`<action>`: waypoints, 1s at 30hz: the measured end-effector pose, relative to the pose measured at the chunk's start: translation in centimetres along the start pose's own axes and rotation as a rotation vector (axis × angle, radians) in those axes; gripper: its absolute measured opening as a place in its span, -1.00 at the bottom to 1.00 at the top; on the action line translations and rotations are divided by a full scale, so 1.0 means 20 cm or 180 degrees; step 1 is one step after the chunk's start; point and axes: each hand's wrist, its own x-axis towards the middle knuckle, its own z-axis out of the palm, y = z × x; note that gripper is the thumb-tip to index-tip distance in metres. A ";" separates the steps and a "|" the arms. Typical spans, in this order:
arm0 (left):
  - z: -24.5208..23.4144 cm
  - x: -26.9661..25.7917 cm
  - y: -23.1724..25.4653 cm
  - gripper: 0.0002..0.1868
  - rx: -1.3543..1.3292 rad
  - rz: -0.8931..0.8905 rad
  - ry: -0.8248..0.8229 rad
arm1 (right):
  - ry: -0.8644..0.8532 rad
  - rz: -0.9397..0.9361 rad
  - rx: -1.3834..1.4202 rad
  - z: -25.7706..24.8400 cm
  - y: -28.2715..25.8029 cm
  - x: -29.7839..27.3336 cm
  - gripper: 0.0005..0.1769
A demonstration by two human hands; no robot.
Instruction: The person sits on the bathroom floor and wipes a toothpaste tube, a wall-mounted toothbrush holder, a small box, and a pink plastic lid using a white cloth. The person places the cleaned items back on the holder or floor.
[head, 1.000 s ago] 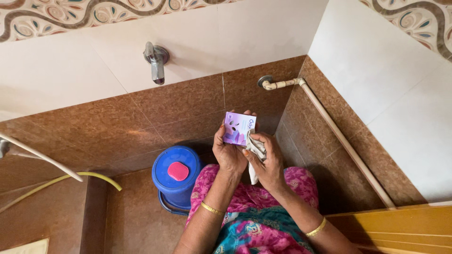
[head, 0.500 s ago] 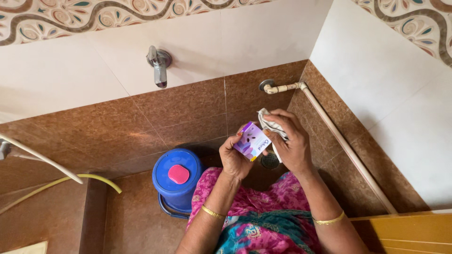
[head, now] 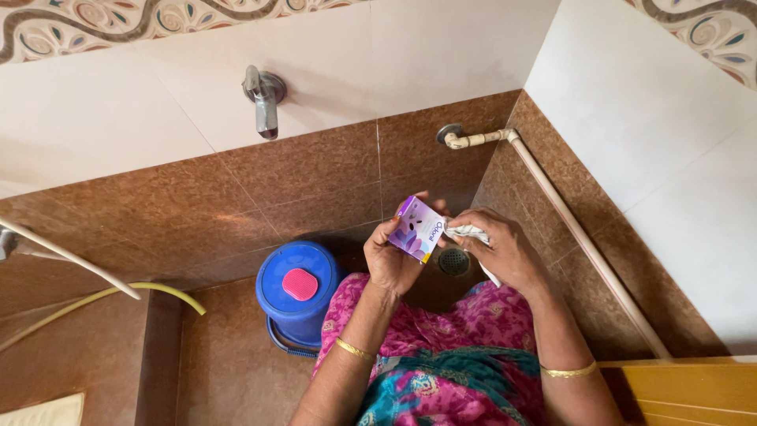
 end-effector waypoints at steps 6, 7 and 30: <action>-0.01 0.02 -0.06 -0.40 -0.0340 0.0035 -0.0042 | 0.0624 -0.0538 0.0158 0.08 -0.07 0.03 -0.60; -0.01 0.02 -0.08 -0.39 -0.0482 0.0085 -0.0156 | 0.0565 -0.0544 0.0243 0.13 -0.10 0.05 -0.57; -0.24 0.09 -0.11 -0.72 -0.0121 0.0155 0.0696 | 0.0704 -0.1495 -0.0728 0.24 -0.27 -0.04 -0.66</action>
